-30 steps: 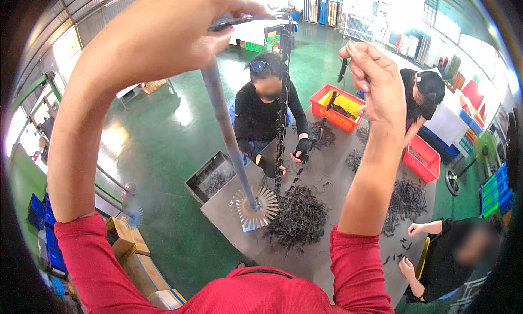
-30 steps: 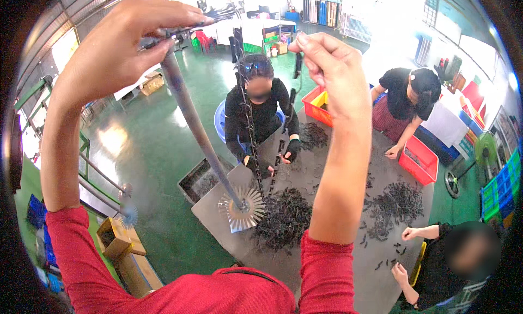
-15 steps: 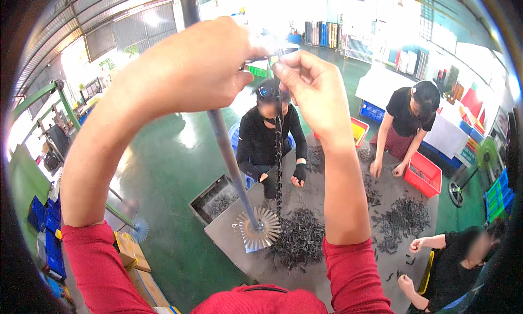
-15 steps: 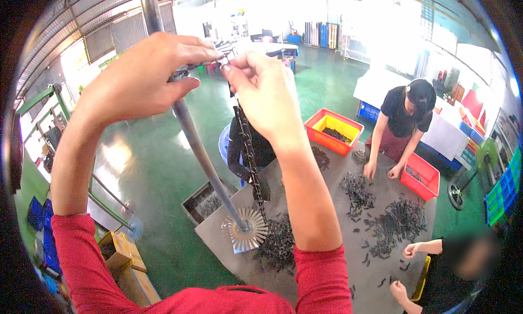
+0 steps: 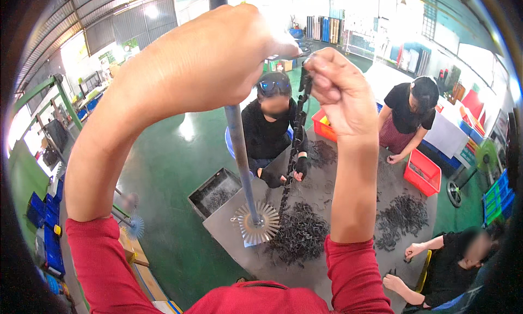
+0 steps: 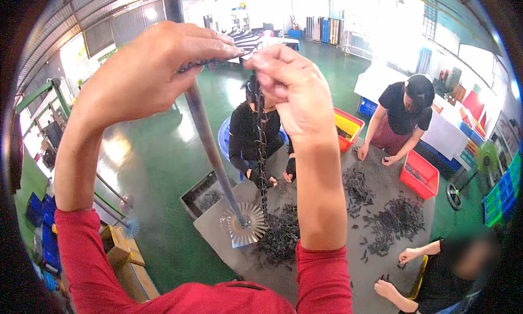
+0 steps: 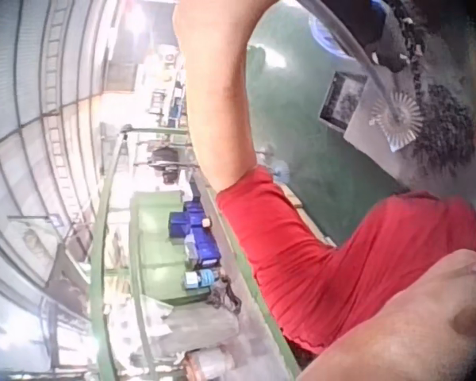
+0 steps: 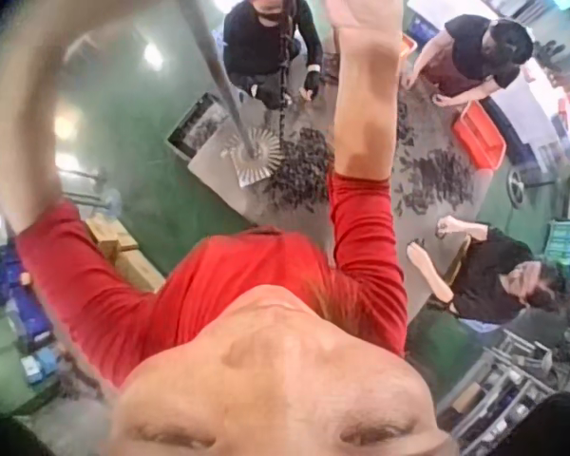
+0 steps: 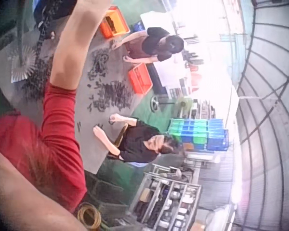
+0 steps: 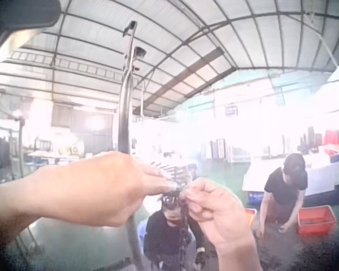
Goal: The person picks up two long metal rods with circular serrated discs and carries them across a workshop, then hangs them onto a metal rack by their hooks.
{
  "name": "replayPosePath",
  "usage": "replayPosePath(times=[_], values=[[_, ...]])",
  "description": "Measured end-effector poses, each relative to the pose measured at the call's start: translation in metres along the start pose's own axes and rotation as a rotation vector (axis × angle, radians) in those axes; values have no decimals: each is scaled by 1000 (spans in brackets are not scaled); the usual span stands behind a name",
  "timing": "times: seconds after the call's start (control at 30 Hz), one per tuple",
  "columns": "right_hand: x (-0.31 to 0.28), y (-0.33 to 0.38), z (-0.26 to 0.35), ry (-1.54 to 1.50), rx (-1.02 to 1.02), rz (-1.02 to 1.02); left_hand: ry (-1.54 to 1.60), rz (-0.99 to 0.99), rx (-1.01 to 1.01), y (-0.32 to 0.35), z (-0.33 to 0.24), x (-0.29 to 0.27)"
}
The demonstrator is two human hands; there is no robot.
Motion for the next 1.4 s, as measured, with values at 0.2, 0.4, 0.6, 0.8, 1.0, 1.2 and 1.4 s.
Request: replayPosePath(times=[0.2,0.4,0.6,0.8,1.0,1.2,1.4], values=[[-59,33,32,-7,-28,-128,36,-129,15,15,10,-1],[-65,44,40,1470,295,-414,-45,-80,51,29,26,-4],[4,13,11,764,-59,-303,302,-101,-64,27,22,-4],[28,-6,-6,591,-142,-267,-40,55,-67,10,5,-9],[18,-15,-9,306,11,-196,-134,4,-107,9,12,0],[-5,0,-1,36,-5,-118,-124,11,-37,4,0,0],[-72,46,37,371,-80,-381,-107,-113,77,8,1,-5]])
Point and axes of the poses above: each hand's wrist, its own y-axis away from the middle knuckle, its own x-axis out of the palm, z = x × y, the point moved 6 cm from there along -y, towards the middle knuckle, and after that the axes turned 8 degrees about x, right-handed, at the moved point
